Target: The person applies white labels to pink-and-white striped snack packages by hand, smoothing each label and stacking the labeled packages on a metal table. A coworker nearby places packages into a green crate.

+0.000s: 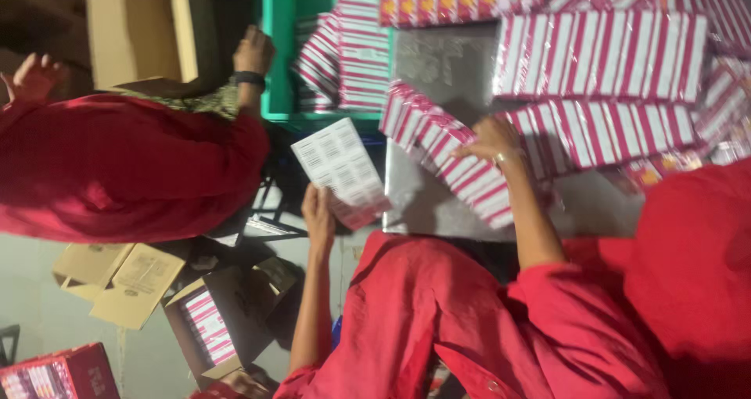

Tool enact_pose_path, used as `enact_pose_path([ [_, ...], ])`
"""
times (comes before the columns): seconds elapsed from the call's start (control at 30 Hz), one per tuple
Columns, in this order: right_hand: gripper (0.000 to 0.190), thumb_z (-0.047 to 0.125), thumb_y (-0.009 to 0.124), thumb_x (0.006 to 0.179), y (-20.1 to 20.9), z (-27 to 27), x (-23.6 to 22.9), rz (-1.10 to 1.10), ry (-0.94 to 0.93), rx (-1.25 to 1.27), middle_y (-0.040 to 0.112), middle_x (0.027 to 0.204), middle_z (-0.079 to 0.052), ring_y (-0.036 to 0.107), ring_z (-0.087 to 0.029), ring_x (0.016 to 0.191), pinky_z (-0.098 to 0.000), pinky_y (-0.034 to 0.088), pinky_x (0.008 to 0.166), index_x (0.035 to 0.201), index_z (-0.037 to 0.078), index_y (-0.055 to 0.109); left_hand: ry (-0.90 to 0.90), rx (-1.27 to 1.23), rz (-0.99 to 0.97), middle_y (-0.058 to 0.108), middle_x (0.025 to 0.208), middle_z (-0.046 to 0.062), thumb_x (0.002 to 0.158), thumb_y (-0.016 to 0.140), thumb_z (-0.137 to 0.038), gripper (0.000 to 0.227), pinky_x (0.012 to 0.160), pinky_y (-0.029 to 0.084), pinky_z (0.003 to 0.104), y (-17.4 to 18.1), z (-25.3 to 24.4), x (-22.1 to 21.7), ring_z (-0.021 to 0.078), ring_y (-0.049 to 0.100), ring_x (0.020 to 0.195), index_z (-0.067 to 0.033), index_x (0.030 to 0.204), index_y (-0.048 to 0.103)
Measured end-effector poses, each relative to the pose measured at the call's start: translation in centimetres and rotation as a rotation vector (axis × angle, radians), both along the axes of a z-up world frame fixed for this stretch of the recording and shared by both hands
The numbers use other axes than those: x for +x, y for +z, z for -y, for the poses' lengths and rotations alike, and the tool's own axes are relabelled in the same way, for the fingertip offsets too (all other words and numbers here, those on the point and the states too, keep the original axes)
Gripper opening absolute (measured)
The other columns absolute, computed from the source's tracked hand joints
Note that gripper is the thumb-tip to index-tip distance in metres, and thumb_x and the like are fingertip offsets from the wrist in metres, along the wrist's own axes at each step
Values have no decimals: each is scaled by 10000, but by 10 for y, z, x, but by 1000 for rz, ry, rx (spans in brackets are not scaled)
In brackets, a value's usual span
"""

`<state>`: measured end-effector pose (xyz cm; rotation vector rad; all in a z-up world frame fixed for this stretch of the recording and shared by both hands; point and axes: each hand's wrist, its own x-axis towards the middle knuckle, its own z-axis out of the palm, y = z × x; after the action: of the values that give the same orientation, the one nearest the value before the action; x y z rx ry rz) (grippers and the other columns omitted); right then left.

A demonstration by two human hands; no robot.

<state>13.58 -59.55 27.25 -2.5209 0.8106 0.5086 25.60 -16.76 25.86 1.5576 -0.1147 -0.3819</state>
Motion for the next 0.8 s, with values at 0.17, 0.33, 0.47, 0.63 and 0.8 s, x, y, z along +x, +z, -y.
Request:
enact_pose_path([
  [0.17,580,615,841,730,-34,-18,-47,0,-433,277,742,787,-171,730,-312,784,-458,549,735,795,46,751,-126,-234,-6,686,1075,45,1065,529,-92,196,915,479,255,40,34,4,95,599,996,40,1160,639],
  [0.33,301,324,812,875,-34,-21,-54,438,-362,-173,755,937,-156,717,-285,825,-414,549,717,1040,79,754,-271,-172,-24,703,1032,33,1066,532,-112,210,885,506,252,67,50,-3,79,617,963,43,1118,663],
  [0.47,445,259,682,1046,17,-68,-25,721,-480,810,690,1090,-58,605,-140,952,-258,504,765,1463,132,593,-437,-117,-34,698,958,38,1079,558,-129,216,792,511,252,65,58,-11,73,598,882,49,1073,680],
  [0.63,555,-2,703,882,84,-154,-4,1047,-482,979,714,1050,-87,705,-129,942,-250,585,804,1386,54,478,-561,-330,-138,726,945,37,1010,642,-99,124,790,548,255,71,73,-20,82,661,873,14,1042,681],
  [0.8,520,-60,688,889,135,-183,-19,1168,-458,855,700,1054,-93,701,-129,950,-268,582,817,1344,57,464,-514,-299,-152,757,905,64,942,728,-56,116,706,537,241,90,75,-26,94,676,786,37,1010,714],
])
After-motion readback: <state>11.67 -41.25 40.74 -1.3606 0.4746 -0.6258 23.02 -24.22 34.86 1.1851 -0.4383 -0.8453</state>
